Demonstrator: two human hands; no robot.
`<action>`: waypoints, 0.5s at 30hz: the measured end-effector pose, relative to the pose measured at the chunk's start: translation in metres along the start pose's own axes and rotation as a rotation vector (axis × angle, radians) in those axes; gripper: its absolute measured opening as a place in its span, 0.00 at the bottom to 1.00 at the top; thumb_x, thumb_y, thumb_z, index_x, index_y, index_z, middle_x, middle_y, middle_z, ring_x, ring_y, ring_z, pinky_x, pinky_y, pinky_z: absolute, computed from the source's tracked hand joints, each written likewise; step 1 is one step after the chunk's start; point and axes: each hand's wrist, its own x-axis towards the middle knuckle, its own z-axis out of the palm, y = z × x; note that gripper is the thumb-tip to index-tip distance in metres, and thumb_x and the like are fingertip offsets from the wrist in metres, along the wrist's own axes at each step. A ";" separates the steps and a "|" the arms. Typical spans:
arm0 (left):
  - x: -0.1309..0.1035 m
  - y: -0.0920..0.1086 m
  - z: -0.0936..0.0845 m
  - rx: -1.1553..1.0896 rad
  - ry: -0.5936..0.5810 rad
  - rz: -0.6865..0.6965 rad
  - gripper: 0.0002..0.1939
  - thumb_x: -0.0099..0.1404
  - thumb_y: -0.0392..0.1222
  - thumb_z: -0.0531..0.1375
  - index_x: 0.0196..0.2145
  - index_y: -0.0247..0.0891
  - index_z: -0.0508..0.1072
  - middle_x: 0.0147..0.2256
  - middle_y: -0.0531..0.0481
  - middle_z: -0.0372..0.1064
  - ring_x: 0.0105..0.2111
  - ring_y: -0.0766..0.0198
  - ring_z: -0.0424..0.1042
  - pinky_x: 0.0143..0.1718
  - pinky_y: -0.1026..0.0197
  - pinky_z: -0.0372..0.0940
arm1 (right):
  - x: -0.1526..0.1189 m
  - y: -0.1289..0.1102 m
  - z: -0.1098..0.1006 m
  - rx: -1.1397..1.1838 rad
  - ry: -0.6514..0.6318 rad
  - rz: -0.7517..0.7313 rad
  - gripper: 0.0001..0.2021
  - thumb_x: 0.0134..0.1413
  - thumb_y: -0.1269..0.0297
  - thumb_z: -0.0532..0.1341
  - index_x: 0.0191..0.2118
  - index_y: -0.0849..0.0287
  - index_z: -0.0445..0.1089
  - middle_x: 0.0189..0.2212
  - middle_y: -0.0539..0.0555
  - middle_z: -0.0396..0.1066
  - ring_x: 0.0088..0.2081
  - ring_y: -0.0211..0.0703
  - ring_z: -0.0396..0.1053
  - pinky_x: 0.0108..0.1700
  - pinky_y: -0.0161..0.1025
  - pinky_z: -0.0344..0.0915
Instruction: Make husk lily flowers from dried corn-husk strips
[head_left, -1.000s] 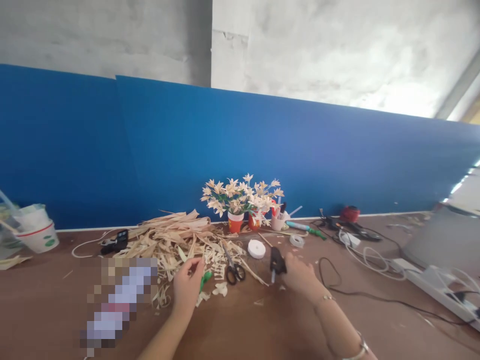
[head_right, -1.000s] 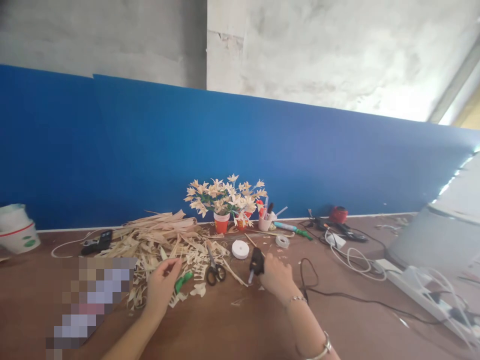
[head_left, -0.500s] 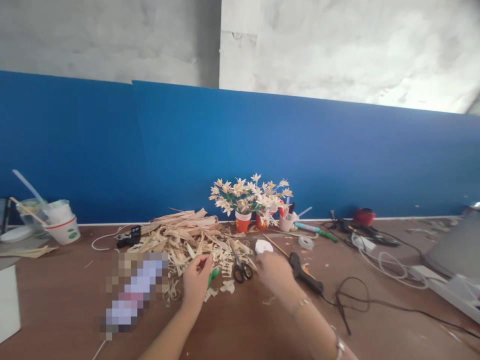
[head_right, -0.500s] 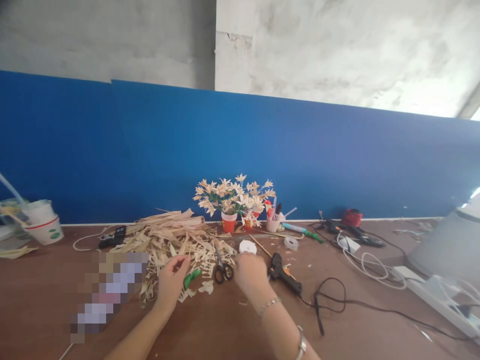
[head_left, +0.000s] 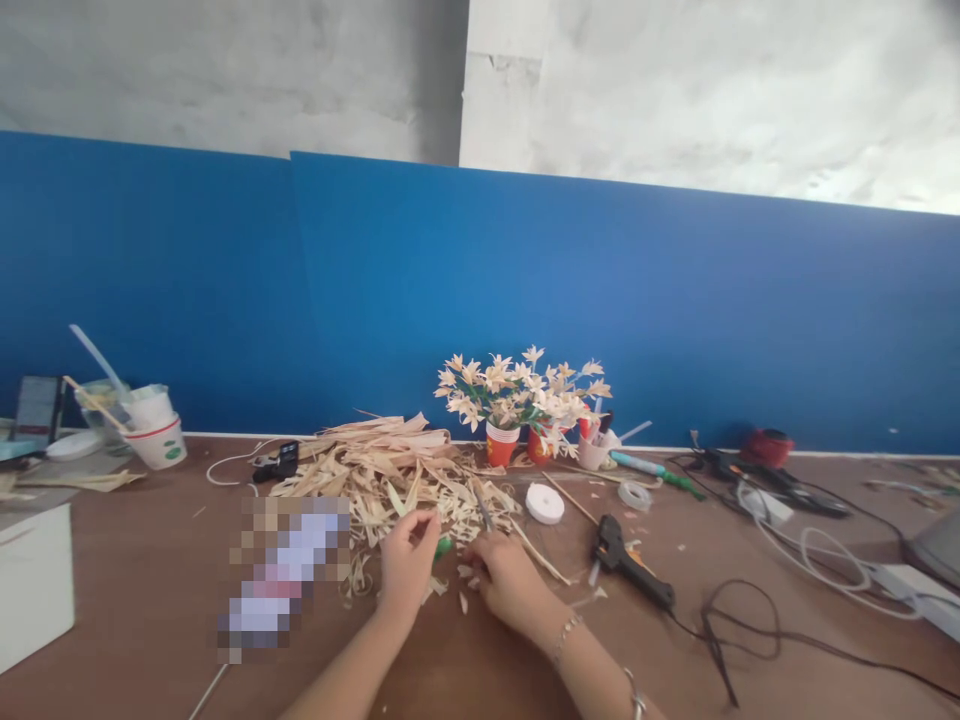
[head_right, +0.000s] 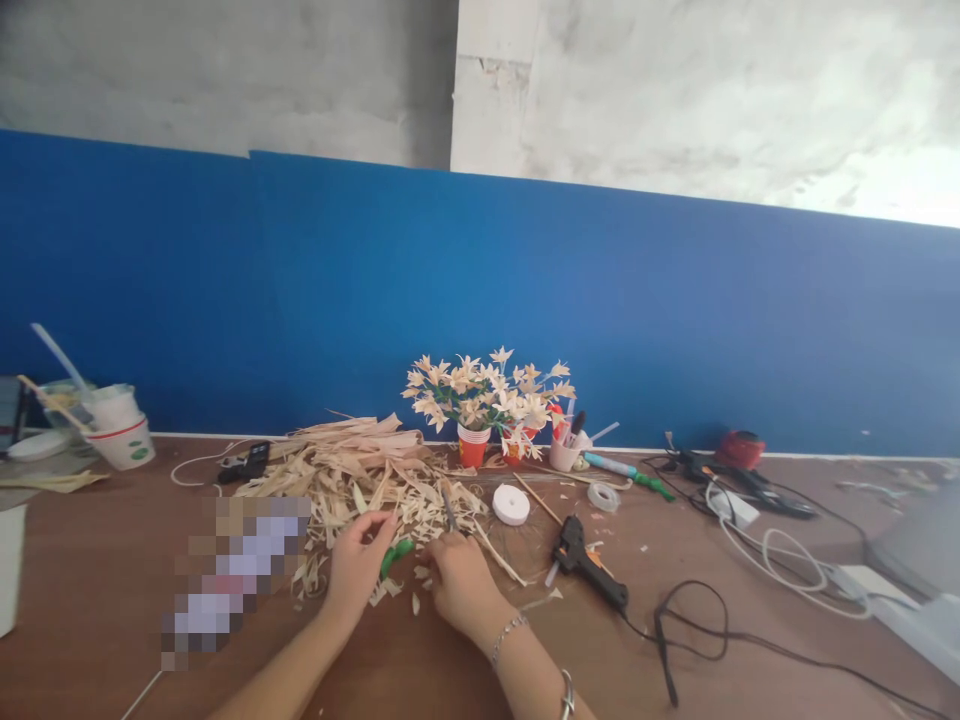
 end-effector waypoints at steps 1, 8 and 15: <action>0.000 0.000 0.000 0.001 0.002 0.001 0.12 0.55 0.47 0.57 0.27 0.36 0.74 0.24 0.49 0.72 0.25 0.61 0.70 0.29 0.62 0.65 | 0.000 0.000 0.001 0.012 0.011 0.001 0.13 0.45 0.79 0.53 0.34 0.59 0.71 0.33 0.55 0.71 0.38 0.43 0.65 0.41 0.35 0.55; -0.002 -0.001 0.000 0.012 -0.029 -0.008 0.12 0.55 0.47 0.57 0.26 0.36 0.74 0.23 0.50 0.72 0.24 0.61 0.69 0.27 0.63 0.64 | 0.004 0.006 0.004 0.185 0.117 0.036 0.10 0.41 0.78 0.54 0.26 0.59 0.70 0.27 0.53 0.71 0.33 0.42 0.66 0.38 0.35 0.58; -0.004 -0.003 0.004 0.056 -0.148 0.038 0.11 0.55 0.46 0.57 0.24 0.36 0.73 0.23 0.51 0.72 0.25 0.62 0.69 0.29 0.63 0.63 | 0.011 0.006 0.006 0.815 0.299 0.183 0.04 0.43 0.67 0.58 0.29 0.60 0.67 0.21 0.48 0.65 0.23 0.36 0.61 0.26 0.32 0.58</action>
